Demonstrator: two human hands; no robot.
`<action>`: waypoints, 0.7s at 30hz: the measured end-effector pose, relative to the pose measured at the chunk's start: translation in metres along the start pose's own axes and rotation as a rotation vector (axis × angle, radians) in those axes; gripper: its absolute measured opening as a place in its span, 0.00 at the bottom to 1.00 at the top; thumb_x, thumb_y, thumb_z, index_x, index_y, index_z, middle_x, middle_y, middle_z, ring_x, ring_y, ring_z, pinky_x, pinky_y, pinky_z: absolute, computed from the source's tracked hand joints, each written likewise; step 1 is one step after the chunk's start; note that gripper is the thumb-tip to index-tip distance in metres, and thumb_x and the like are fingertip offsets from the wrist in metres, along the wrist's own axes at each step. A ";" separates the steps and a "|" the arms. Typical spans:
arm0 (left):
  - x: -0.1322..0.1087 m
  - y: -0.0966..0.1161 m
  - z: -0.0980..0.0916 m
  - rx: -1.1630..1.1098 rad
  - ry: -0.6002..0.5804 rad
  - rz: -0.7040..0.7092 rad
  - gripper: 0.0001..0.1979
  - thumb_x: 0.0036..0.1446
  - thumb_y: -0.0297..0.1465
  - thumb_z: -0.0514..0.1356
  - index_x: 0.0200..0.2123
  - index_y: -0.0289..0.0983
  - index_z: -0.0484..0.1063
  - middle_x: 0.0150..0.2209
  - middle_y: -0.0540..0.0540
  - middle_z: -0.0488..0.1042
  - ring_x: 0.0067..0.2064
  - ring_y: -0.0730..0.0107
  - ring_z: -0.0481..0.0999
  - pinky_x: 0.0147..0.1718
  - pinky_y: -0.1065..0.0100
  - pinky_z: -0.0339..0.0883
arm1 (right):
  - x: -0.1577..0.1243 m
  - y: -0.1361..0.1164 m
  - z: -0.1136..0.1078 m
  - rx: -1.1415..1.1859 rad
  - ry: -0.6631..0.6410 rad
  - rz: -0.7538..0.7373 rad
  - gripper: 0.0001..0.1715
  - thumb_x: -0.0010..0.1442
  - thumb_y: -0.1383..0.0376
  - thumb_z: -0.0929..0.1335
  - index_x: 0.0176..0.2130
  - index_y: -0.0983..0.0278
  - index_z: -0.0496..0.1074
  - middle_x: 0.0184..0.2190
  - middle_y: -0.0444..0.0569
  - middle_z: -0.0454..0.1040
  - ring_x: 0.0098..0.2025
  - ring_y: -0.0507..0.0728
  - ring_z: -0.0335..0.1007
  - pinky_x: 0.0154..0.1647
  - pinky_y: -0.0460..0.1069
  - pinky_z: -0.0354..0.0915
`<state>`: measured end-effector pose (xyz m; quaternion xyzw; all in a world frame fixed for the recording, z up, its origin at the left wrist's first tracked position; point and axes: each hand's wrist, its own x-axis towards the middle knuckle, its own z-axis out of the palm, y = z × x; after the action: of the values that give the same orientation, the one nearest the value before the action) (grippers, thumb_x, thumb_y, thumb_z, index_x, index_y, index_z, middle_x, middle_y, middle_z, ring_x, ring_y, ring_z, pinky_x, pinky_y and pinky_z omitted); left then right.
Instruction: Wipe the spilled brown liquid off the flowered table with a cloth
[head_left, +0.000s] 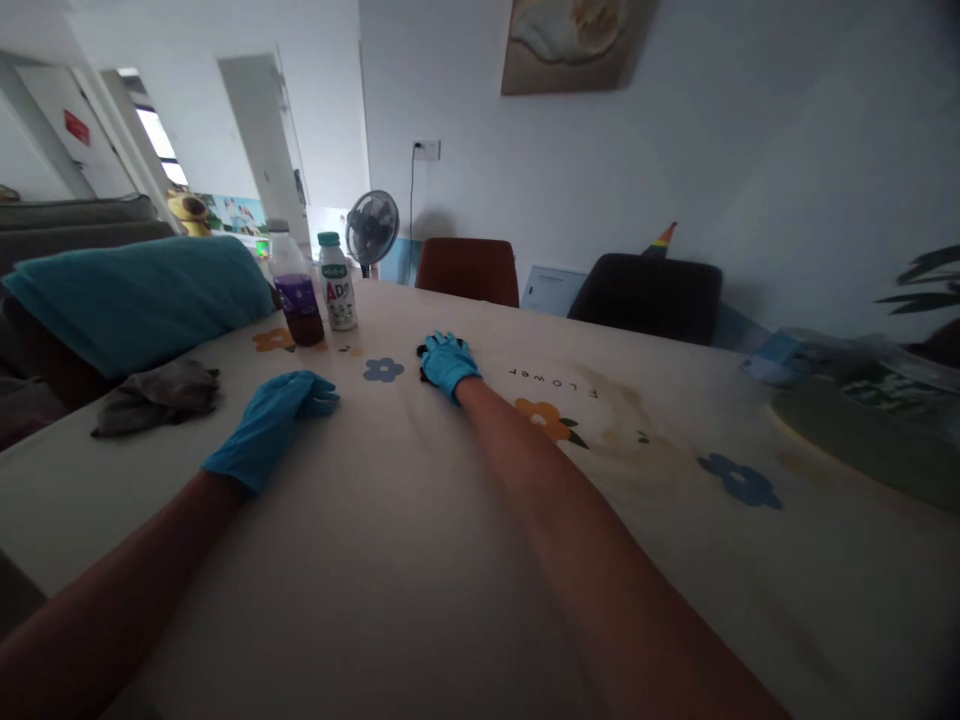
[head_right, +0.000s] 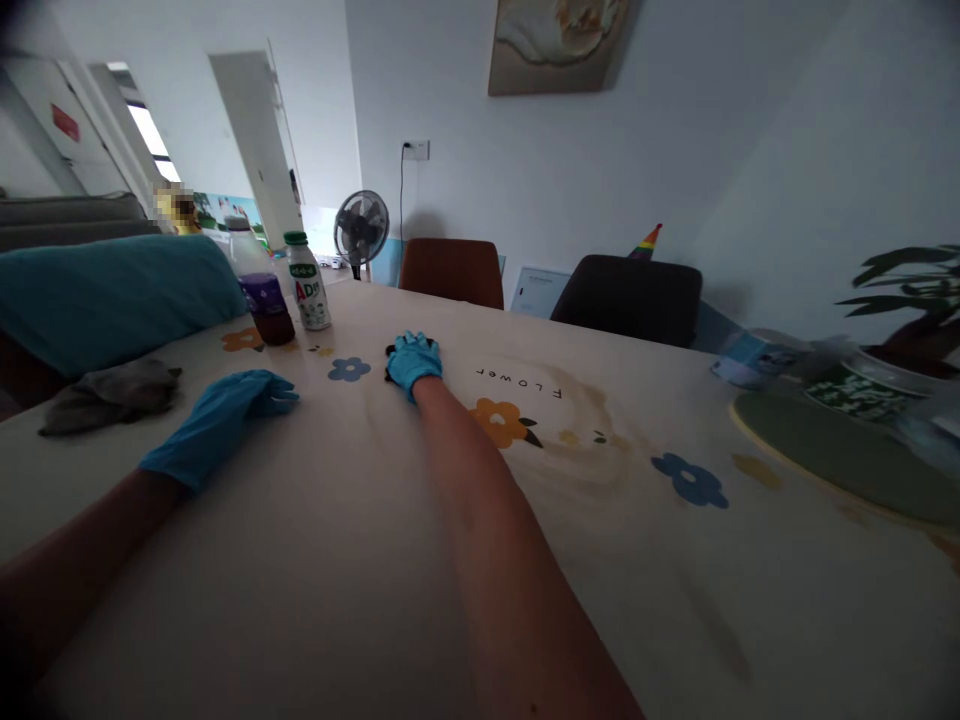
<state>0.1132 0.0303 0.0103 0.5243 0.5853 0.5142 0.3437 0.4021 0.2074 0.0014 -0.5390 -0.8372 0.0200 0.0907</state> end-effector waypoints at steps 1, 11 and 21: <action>-0.001 0.000 0.000 0.002 0.004 0.003 0.34 0.53 0.65 0.68 0.41 0.39 0.83 0.48 0.31 0.90 0.50 0.41 0.91 0.62 0.43 0.85 | -0.002 0.011 -0.002 -0.006 0.009 0.054 0.35 0.85 0.61 0.58 0.81 0.71 0.68 0.86 0.66 0.61 0.86 0.76 0.55 0.84 0.75 0.53; -0.003 0.000 -0.003 0.047 0.010 0.001 0.36 0.54 0.67 0.68 0.42 0.38 0.85 0.47 0.32 0.90 0.51 0.38 0.92 0.64 0.42 0.85 | -0.064 0.128 -0.030 -0.052 0.044 0.467 0.39 0.82 0.60 0.58 0.82 0.67 0.70 0.87 0.66 0.59 0.87 0.78 0.53 0.85 0.77 0.53; -0.002 -0.001 -0.003 0.048 0.009 -0.010 0.35 0.50 0.66 0.68 0.41 0.40 0.84 0.49 0.32 0.91 0.53 0.36 0.91 0.67 0.41 0.83 | -0.155 0.220 -0.053 -0.090 0.036 0.605 0.40 0.82 0.58 0.59 0.84 0.63 0.69 0.86 0.69 0.60 0.86 0.80 0.55 0.83 0.82 0.56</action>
<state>0.1103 0.0274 0.0101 0.5270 0.6018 0.5006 0.3309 0.6718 0.1558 0.0049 -0.7675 -0.6371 -0.0004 0.0715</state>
